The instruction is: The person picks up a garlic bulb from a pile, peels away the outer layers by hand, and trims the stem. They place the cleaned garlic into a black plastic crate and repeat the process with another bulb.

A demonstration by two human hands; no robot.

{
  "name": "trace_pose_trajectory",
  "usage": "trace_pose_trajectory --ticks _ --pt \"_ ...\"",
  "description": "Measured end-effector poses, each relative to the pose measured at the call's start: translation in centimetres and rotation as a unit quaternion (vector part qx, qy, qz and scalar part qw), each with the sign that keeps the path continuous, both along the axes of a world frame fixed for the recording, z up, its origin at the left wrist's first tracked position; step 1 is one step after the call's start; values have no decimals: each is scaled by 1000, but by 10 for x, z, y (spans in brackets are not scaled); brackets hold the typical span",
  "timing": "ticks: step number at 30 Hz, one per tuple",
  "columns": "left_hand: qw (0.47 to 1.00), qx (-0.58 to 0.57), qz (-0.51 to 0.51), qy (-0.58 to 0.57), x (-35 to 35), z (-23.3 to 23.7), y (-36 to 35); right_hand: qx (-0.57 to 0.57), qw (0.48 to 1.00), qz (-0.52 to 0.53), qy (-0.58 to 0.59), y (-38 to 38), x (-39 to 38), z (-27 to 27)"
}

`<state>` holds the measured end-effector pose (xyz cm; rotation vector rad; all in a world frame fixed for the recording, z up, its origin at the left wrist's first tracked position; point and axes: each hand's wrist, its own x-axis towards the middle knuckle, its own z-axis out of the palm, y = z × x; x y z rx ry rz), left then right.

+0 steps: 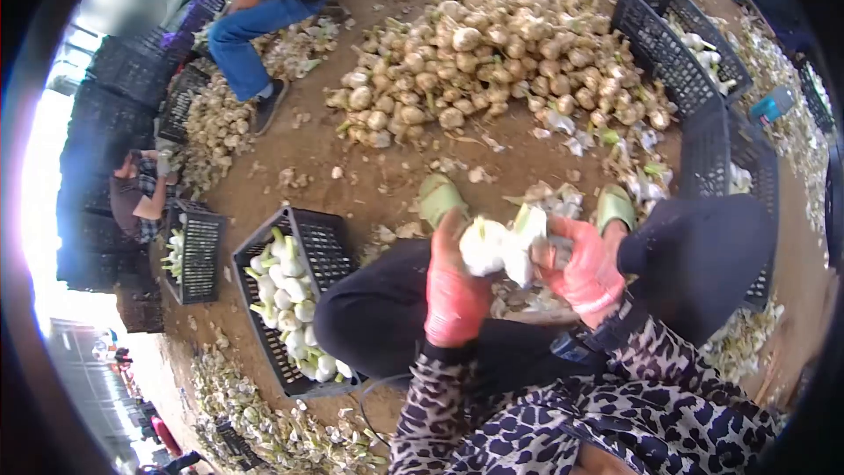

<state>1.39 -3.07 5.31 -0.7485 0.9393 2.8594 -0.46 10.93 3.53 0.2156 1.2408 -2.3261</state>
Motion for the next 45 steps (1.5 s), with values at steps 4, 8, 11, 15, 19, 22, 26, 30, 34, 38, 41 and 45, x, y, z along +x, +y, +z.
trace_pose_trajectory --ticks 4,8,11,15,19,22,26,30,34,38,41,45 --pt "988 -132 -6 86 8 -41 -7 121 989 55 63 3 -11 4" --pt "975 -179 -122 55 0 -26 10 435 859 -9 272 26 -40 -50" --pt "945 -182 -265 51 1 -30 6 435 890 -109 77 44 -57 -108" --pt "937 -208 -273 70 -15 -25 11 393 878 -83 259 70 -64 -128" --pt "920 -222 -309 95 -30 -36 6 13 997 4 72 64 -48 -37" --pt "901 -230 -353 104 -37 -38 15 295 906 87 292 63 -34 -47" --pt "931 -274 -225 89 -41 -43 27 358 860 -55 360 55 -25 -39" --pt "980 -183 -81 1 -40 -43 51 367 887 -47 278 55 -23 -37" --pt "982 -157 -75 74 -44 -57 58 281 953 -108 -43 79 -46 -113" --pt "986 -88 -132 44 -49 -67 54 134 966 -153 -160 93 -58 -92" --pt "989 74 -130 -17 -60 -66 53 142 950 -254 116 84 -64 -52" --pt "904 -358 -227 -55 -60 -55 66 331 828 -59 449 83 -48 -57"
